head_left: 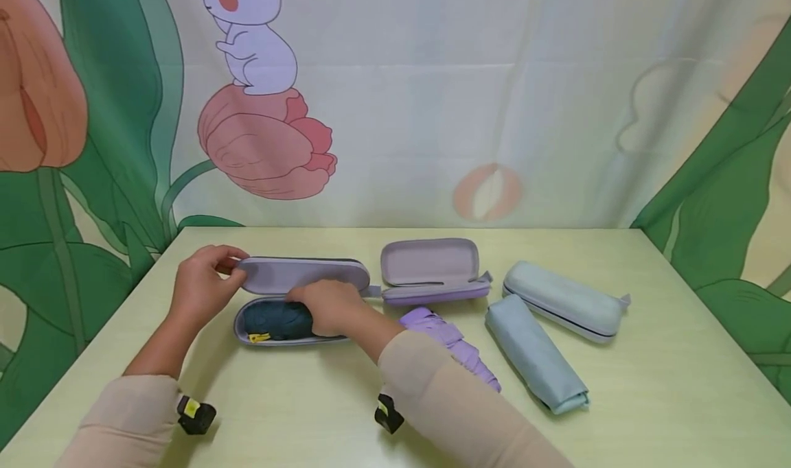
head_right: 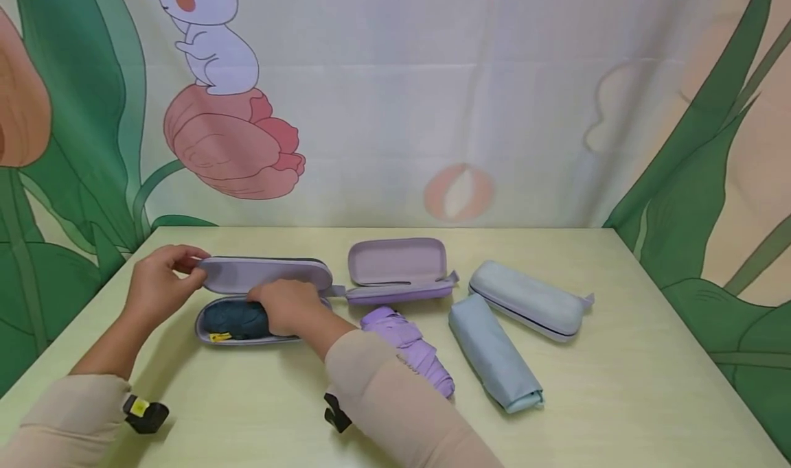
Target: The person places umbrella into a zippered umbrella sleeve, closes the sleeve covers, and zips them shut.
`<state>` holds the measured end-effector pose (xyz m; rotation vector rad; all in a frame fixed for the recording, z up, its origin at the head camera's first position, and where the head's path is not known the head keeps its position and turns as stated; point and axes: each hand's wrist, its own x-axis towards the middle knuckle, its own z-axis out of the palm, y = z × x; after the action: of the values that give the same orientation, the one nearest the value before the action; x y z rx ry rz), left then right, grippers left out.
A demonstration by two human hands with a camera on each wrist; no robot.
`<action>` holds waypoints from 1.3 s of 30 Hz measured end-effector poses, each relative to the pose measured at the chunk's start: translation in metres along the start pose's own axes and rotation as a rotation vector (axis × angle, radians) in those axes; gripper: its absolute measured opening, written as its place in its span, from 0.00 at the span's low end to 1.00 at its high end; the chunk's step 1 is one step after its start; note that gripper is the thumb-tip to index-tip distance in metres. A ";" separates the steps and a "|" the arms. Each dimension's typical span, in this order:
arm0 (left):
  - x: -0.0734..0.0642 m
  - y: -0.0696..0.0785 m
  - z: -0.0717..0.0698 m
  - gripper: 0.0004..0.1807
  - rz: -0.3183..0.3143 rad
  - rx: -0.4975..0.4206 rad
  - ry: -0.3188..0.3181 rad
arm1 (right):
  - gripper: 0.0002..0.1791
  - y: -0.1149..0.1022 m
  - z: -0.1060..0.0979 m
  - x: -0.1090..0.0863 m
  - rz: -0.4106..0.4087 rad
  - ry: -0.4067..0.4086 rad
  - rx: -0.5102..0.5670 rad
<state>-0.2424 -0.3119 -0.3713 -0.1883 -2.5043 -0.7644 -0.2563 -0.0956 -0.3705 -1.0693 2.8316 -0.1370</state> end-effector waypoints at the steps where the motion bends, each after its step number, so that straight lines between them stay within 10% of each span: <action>1: 0.000 0.000 0.000 0.11 0.005 0.002 0.001 | 0.32 0.001 0.001 0.000 -0.008 0.004 0.011; 18: 0.004 -0.001 -0.002 0.14 0.073 0.006 -0.089 | 0.28 0.009 -0.005 -0.011 -0.044 0.037 -0.010; 29: 0.004 -0.002 -0.007 0.13 0.042 -0.004 -0.203 | 0.21 0.023 -0.042 -0.037 -0.089 0.060 0.211; 39: 0.001 0.001 -0.013 0.15 -0.004 -0.046 -0.329 | 0.20 0.048 -0.054 -0.042 0.058 0.189 0.344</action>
<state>-0.2373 -0.3187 -0.3612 -0.3498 -2.7960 -0.8514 -0.2632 -0.0295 -0.3202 -0.9411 2.8466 -0.7256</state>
